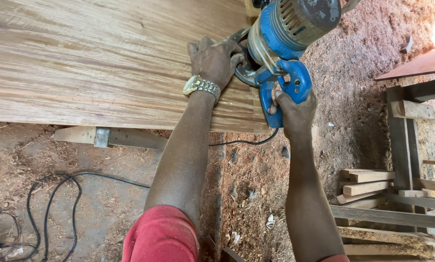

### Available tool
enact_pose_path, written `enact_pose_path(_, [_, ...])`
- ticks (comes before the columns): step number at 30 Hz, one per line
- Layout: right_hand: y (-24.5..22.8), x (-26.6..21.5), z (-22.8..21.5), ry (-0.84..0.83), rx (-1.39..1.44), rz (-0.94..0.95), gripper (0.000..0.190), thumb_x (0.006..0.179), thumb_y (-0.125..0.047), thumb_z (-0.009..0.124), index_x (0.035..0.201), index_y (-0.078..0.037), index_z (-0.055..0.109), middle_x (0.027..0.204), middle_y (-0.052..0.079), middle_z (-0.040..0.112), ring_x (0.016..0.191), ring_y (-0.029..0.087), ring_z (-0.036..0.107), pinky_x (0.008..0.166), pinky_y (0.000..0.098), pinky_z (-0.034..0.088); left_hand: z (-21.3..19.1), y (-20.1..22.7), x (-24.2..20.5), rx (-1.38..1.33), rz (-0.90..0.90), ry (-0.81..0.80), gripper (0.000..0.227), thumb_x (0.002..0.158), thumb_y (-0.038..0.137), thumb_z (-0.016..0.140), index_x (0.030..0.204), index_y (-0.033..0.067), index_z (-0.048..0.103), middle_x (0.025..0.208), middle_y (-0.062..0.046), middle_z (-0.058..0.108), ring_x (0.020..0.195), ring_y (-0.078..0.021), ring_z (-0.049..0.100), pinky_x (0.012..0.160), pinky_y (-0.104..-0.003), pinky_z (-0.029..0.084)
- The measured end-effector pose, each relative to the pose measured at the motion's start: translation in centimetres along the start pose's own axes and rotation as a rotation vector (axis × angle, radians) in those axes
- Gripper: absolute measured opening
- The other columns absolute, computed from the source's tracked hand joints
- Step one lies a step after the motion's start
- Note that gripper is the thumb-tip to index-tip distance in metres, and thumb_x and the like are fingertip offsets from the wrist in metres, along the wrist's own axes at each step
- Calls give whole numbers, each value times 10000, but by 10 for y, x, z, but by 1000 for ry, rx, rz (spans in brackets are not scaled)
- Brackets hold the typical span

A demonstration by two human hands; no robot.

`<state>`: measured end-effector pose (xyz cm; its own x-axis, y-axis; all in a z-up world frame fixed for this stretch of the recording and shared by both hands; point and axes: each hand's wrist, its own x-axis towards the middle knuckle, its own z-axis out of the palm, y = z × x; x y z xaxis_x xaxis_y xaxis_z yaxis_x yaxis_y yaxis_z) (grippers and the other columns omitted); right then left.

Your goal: Using a router and chisel to shape and detail the edges of a wooden panel.

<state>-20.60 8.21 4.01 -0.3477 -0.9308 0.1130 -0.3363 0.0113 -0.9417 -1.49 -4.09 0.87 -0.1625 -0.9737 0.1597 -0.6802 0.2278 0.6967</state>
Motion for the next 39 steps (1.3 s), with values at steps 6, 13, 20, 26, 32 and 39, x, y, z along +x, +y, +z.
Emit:
enact_pose_path(6, [-4, -3, 3, 10, -11, -6, 163, 923, 22, 673, 1057, 13, 580, 782, 105, 699, 565, 145, 671, 503, 262, 578, 4, -3, 1, 5, 25, 9, 269, 863, 477, 726, 1061, 302, 774, 851, 41, 766, 910, -165, 539, 894, -412, 319])
enact_pose_path(13, [-14, -15, 6, 14, 30, -1, 185, 905, 11, 673, 1061, 1, 573, 755, 95, 682, 551, 133, 653, 491, 250, 559, -3, -4, -7, -10, 99, 38, 245, 871, 458, 724, 1035, 287, 785, 930, 41, 769, 916, -188, 543, 890, -412, 324])
enact_pose_path(20, [-24, -27, 10, 42, -54, 40, 169, 899, -9, 682, 1044, 4, 596, 759, 83, 690, 553, 126, 658, 502, 249, 563, -13, -1, -14, -8, 65, -72, 232, 916, 442, 694, 1057, 280, 782, 904, -5, 772, 1064, -202, 552, 930, -423, 334])
enact_pose_path(26, [-24, -35, 10, 35, -44, 29, 195, 900, 15, 669, 1081, 23, 596, 771, 86, 678, 565, 128, 658, 505, 246, 565, -4, -8, -17, -10, 113, -36, 221, 921, 415, 687, 1045, 261, 785, 1103, -46, 757, 1264, -252, 533, 1075, -482, 281])
enact_pose_path(32, [-47, -45, 17, 6, 24, -18, 433, 867, 52, 626, 1291, -22, 586, 828, 59, 678, 568, 106, 641, 496, 241, 559, -4, -7, -21, -4, 98, -89, 221, 936, 418, 637, 1057, 290, 771, 1258, -13, 703, 1379, -270, 474, 1207, -546, 120])
enact_pose_path(39, [-20, -48, 7, 51, -45, 75, 298, 907, 27, 668, 1189, 40, 573, 814, 103, 702, 572, 132, 665, 501, 253, 576, -5, -10, -29, -9, 122, -118, 228, 968, 419, 583, 1065, 321, 765, 1372, 5, 639, 1427, -261, 421, 1224, -597, 23])
